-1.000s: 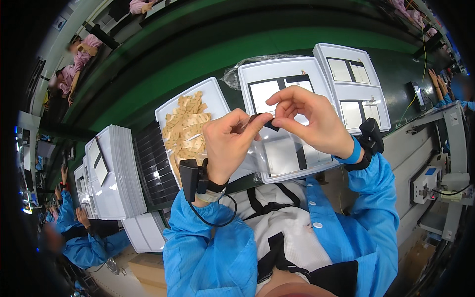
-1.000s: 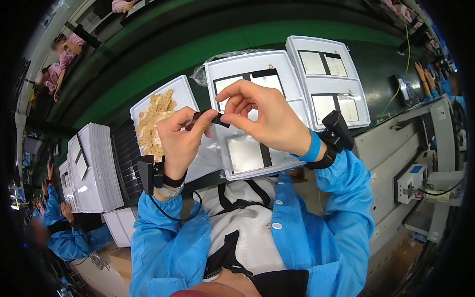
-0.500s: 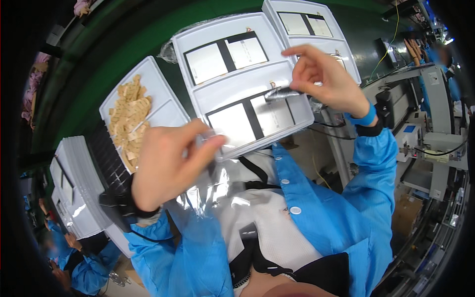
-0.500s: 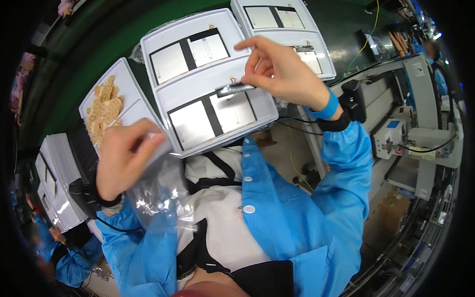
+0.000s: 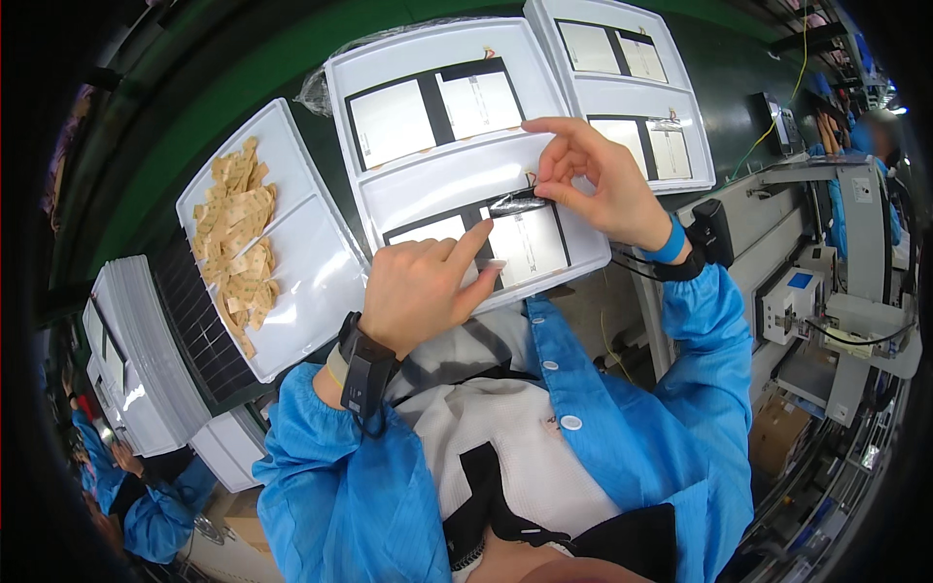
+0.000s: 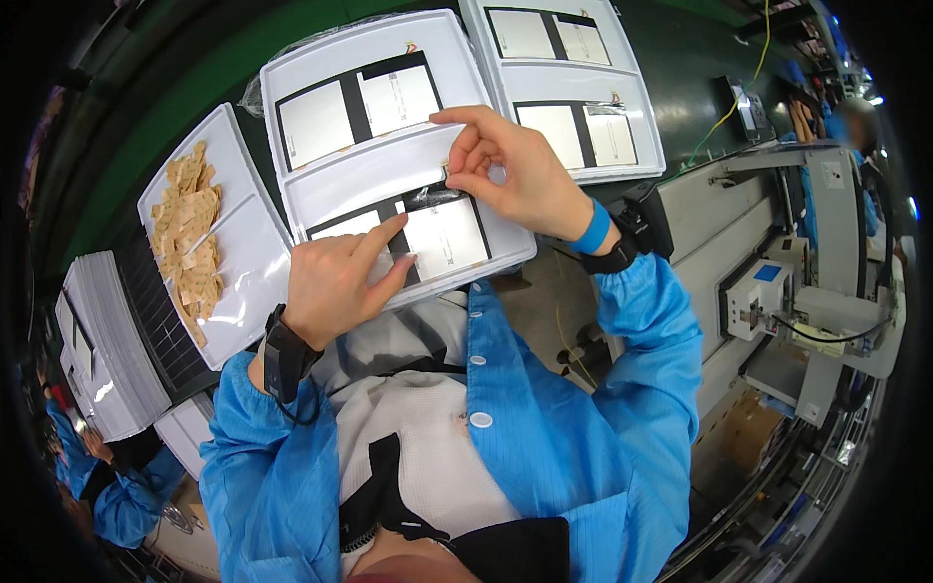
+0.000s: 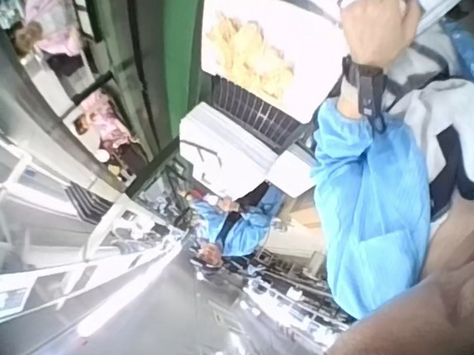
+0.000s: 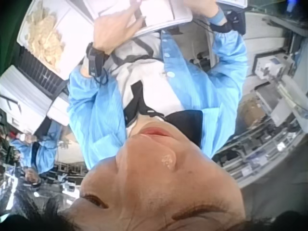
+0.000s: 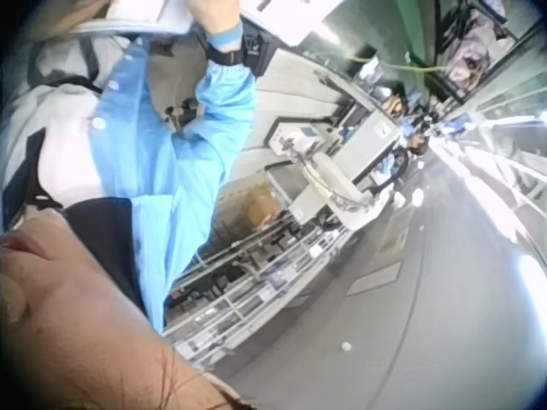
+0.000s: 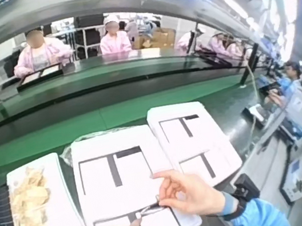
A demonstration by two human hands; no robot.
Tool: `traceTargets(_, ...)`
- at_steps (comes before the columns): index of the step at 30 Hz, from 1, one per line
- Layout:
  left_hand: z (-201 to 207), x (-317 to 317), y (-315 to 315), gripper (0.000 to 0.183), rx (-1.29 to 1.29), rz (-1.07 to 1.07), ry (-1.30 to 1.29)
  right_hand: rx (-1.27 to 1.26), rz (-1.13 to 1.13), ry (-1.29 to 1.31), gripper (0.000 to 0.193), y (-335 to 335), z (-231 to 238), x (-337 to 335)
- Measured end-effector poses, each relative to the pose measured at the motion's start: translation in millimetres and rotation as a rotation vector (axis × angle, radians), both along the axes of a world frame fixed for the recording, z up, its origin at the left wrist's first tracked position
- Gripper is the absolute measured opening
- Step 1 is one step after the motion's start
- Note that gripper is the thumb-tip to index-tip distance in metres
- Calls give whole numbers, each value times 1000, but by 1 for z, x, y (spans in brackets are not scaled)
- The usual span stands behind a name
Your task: Applying small components and stickers to parts held in assembly trays.
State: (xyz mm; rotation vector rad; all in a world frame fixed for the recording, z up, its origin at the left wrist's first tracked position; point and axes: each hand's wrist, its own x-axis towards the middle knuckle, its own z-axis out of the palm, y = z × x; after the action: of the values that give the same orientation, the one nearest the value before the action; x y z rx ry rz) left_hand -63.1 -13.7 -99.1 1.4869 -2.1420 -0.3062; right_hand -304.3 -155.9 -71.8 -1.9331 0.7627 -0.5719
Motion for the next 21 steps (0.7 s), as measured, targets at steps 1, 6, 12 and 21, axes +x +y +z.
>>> traceTargets(1, -1, 0, -1, 44, -17, 1, 2, 0, -26, 4, 65, 1, -4, 0)
traceTargets(6, -1, 2, -4, 45, -74, 4, 34, -25, -55, -77, 64, 3, -16, -2)
traceTargets(12, 1, 1, -3, 55, -40, 22, 21, -28, -43, -77, 65, 0, -15, 1)
traceTargets(21, 4, -3, -5, 67, -1, 1, -72, -26, -35, -68, 67, 1, -14, 1)
